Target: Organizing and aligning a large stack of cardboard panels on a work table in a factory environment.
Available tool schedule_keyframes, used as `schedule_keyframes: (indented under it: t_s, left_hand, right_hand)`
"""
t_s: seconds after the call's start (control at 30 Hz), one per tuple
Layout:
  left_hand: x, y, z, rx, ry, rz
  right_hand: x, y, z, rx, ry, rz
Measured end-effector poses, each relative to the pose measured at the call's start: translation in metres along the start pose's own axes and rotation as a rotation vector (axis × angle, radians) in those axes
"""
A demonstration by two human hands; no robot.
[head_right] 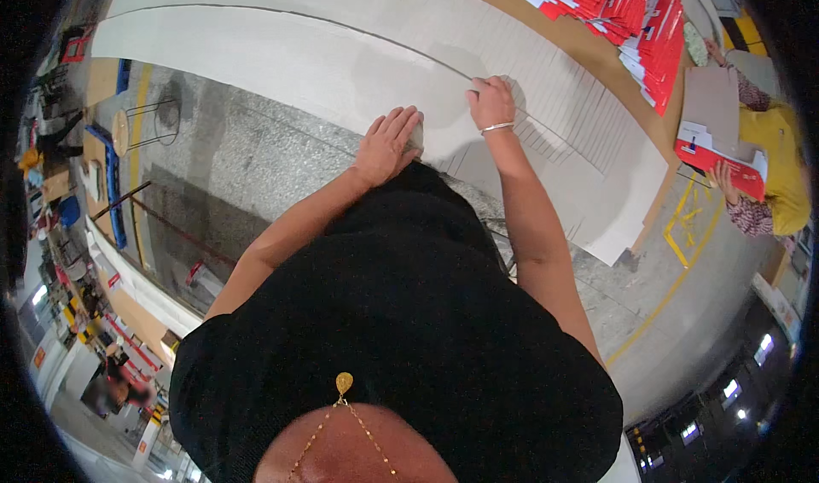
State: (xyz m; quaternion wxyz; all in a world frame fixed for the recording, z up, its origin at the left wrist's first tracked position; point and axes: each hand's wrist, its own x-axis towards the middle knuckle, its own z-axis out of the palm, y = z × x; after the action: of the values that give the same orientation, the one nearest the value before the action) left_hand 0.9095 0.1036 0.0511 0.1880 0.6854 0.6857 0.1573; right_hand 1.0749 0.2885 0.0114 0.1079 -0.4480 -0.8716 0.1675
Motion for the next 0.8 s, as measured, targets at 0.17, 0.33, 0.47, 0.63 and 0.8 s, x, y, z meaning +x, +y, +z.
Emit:
schedule_keyframes:
  t_s: [0.17, 0.33, 0.47, 0.63, 0.8]
  left_hand:
    - [0.004, 0.004, 0.0, 0.036, 0.043, 0.0]
    - [0.008, 0.014, 0.002, 0.057, 0.075, -0.03]
    - [0.007, 0.016, 0.009, 0.015, 0.08, -0.06]
    - [0.004, 0.024, 0.008, 0.032, 0.038, -0.117]
    - [-0.008, 0.037, 0.013, -0.164, 0.322, -0.203]
  right_hand:
    - [-0.001, -0.005, 0.0, -0.047, -0.018, 0.027]
    - [0.001, -0.006, -0.008, -0.087, -0.023, 0.045]
    - [0.006, -0.006, -0.006, -0.129, -0.19, 0.035]
    - [-0.017, 0.036, -0.028, -0.03, -0.014, 0.055]
    - [-0.041, 0.197, -0.088, -0.318, 0.006, 0.199]
